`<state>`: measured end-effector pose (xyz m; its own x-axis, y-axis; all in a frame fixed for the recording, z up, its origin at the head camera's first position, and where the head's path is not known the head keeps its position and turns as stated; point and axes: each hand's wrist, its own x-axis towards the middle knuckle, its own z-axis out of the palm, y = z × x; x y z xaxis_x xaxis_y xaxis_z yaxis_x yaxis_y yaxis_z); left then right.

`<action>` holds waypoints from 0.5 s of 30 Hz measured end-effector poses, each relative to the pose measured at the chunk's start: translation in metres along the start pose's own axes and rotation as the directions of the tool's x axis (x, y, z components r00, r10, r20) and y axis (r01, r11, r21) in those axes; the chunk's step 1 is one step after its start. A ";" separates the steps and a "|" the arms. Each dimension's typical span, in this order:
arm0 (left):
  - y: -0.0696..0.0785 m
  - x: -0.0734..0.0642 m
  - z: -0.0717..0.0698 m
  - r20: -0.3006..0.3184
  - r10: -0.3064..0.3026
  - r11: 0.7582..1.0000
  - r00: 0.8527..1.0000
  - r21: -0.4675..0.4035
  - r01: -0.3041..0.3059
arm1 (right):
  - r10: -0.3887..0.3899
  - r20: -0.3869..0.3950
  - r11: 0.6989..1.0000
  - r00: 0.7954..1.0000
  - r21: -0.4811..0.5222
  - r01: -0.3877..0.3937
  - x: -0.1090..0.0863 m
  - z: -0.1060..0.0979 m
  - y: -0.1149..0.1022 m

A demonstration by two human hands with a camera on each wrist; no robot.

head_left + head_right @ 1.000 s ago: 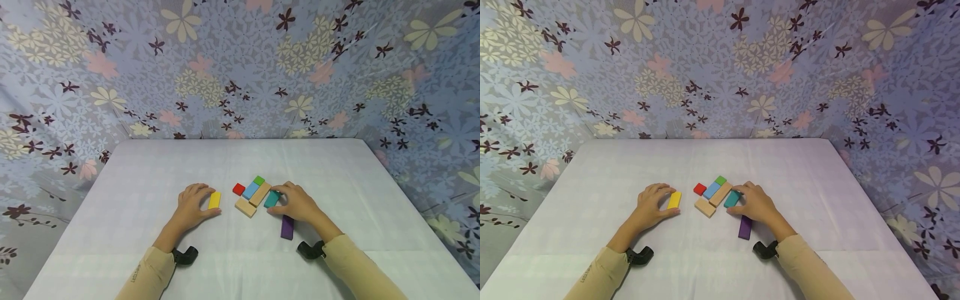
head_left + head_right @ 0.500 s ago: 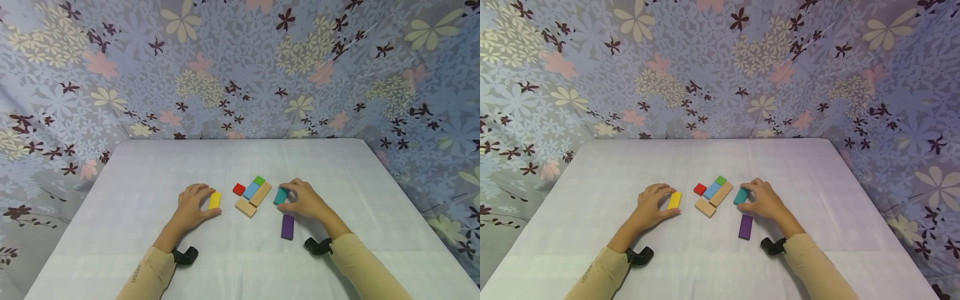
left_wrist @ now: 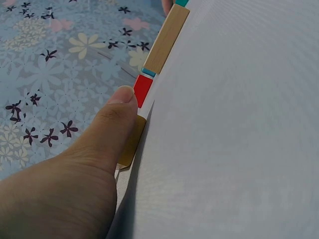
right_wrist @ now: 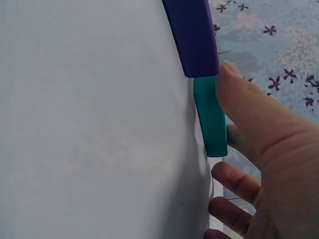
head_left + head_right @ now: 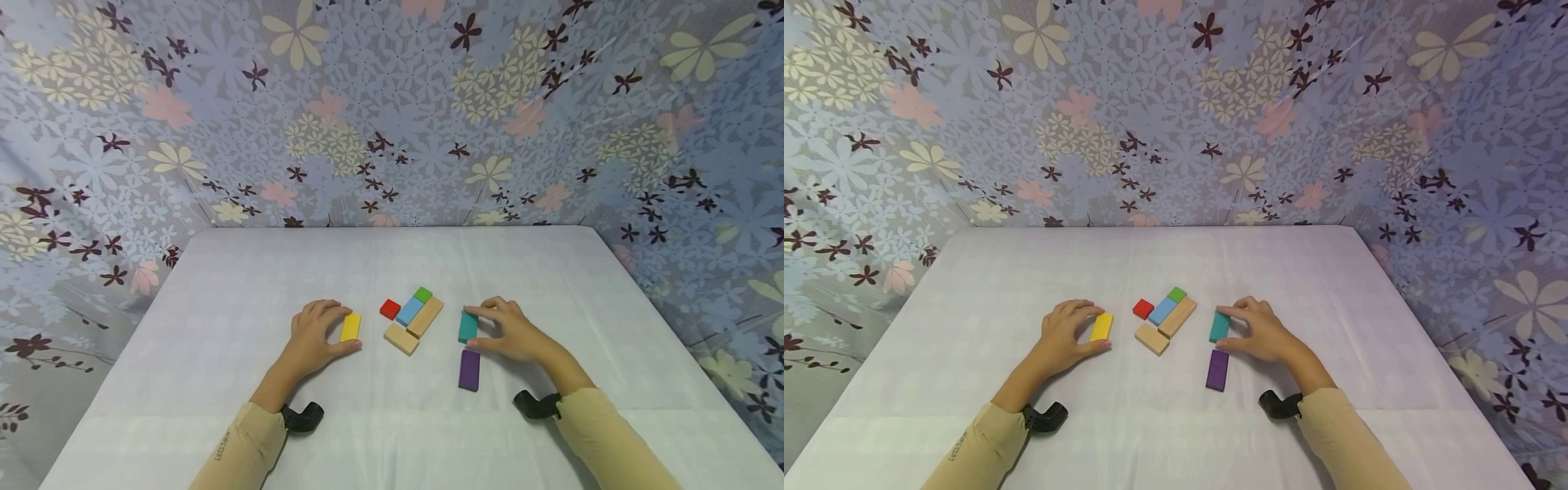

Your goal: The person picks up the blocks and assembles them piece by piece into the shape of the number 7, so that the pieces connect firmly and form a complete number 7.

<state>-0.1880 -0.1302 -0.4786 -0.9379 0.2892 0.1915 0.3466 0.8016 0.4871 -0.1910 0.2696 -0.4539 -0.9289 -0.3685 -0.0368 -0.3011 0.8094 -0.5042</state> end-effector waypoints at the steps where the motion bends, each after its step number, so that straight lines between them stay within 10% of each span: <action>1: 0.000 0.000 0.000 0.000 0.000 1.000 1.000 -0.001 0.000 | -0.008 -0.001 1.000 1.000 0.005 0.008 -0.001 0.000 0.001; 15: 0.001 0.000 -0.001 0.005 -0.006 1.000 1.000 -0.008 0.006 | -0.014 -0.034 1.000 0.999 0.009 0.014 -0.011 0.004 -0.002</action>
<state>-0.1879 -0.1301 -0.4769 -0.9399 0.2875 0.1843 0.3415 0.7988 0.4953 -0.1794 0.2700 -0.4563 -0.9314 -0.3640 -0.0009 -0.3122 0.8002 -0.5120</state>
